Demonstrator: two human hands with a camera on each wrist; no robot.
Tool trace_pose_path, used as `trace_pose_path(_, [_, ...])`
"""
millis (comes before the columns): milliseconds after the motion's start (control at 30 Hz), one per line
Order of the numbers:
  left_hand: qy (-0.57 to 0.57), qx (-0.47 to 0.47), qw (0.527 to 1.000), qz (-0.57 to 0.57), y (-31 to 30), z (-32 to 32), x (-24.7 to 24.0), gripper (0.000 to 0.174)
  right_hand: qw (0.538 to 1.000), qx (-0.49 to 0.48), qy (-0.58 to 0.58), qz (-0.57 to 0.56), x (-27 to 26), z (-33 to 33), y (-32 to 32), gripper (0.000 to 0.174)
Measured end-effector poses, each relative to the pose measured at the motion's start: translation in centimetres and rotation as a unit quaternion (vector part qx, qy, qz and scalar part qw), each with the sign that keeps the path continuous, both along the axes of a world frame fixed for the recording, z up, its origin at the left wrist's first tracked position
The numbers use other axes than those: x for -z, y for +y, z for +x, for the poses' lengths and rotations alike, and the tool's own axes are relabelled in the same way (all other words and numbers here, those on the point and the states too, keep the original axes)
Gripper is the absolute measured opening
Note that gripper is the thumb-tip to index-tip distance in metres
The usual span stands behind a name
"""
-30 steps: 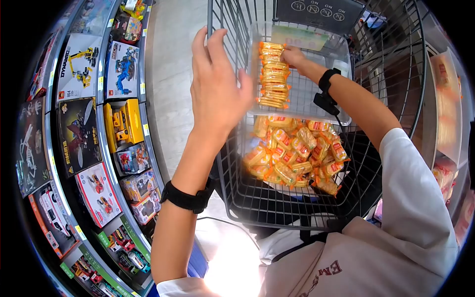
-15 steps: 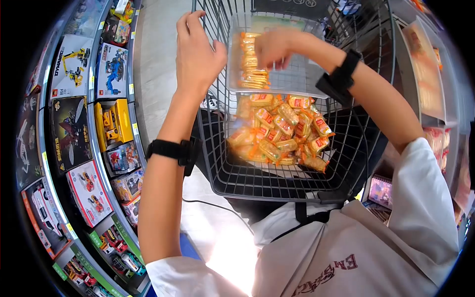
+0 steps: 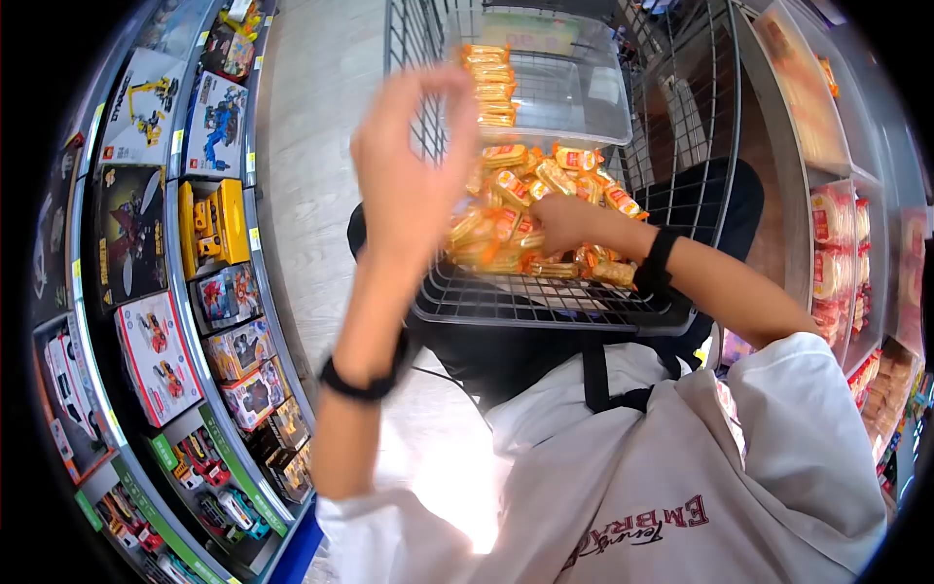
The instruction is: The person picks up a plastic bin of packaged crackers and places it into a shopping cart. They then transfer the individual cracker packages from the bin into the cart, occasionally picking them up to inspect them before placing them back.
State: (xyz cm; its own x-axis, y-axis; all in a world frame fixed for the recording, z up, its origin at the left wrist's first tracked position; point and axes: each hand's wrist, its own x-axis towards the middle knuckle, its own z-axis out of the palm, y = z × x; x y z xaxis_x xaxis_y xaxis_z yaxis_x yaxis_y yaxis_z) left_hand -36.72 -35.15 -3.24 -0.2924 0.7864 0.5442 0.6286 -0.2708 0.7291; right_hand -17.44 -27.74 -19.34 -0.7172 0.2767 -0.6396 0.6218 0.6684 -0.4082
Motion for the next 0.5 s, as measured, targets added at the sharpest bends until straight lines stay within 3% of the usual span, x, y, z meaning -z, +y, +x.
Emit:
trace_pose_path(33, [-0.034, 0.015, 0.999, 0.017, -3.0, 2.6, -1.5, 0.01, 1.0, 0.007, -0.002, -0.002, 0.8, 0.8, 0.6, 0.043])
trace_pose_path(67, [0.007, 0.027, 0.998, 0.059, -5.4, 4.2, -2.5, 0.015, 1.0, 0.008, 0.014, 0.019, 2.3, 1.8, 0.9, 0.044])
trace_pose_path(100, [-0.056, 0.086, 0.992, 0.066, -7.8, 5.7, -3.4, 0.018, 0.999, 0.005, 0.03, 0.042, 3.5, 2.4, 1.2, 0.044])
trace_pose_path(133, [-0.078, 0.242, 0.963, 0.087, -9.0, 6.0, -4.4, 0.009, 0.998, -0.026, 0.033, 0.038, 4.2, 2.7, 1.4, 0.049])
trace_pose_path(200, [-0.223, 0.298, 0.919, 0.131, -10.8, 8.9, -4.8, 0.022, 0.999, -0.024, 0.02, 0.018, 3.8, 2.3, 0.7, 0.049])
trace_pose_path(267, [-0.337, 0.256, 0.896, 0.131, -11.6, 11.2, -6.9, 0.015, 0.999, -0.022, 0.034, 0.007, 3.2, 1.9, -0.2, 0.046])
trace_pose_path(300, [-0.379, 0.235, 0.884, 0.138, -11.8, 11.7, -7.5, 0.02, 0.999, -0.025, 0.035, 0.001, 3.9, 1.8, -0.3, 0.046])
trace_pose_path(367, [-0.407, 0.225, 0.874, 0.14, -12.0, 12.1, -8.0, 0.02, 0.996, -0.075, 0.002, 0.045, 4.8, 1.5, 0.5, 0.041])
trace_pose_path(400, [-0.416, 0.222, 0.871, 0.141, -12.1, 12.2, -7.9, 0.02, 0.996, -0.004, 0.037, 0.077, 3.5, 1.5, 0.8, 0.039])
trace_pose_path(433, [-0.42, 0.222, 0.868, 0.143, -12.2, 12.3, -7.9, 0.02, 0.996, -0.003, 0.039, 0.079, 2.6, 1.4, 1.4, 0.039])
trace_pose_path(500, [-0.427, 0.221, 0.865, 0.142, -12.4, 12.6, -7.8, 0.02, 0.962, 0.136, 0.19, 0.145, 1.6, 1.3, 2.2, 0.042])
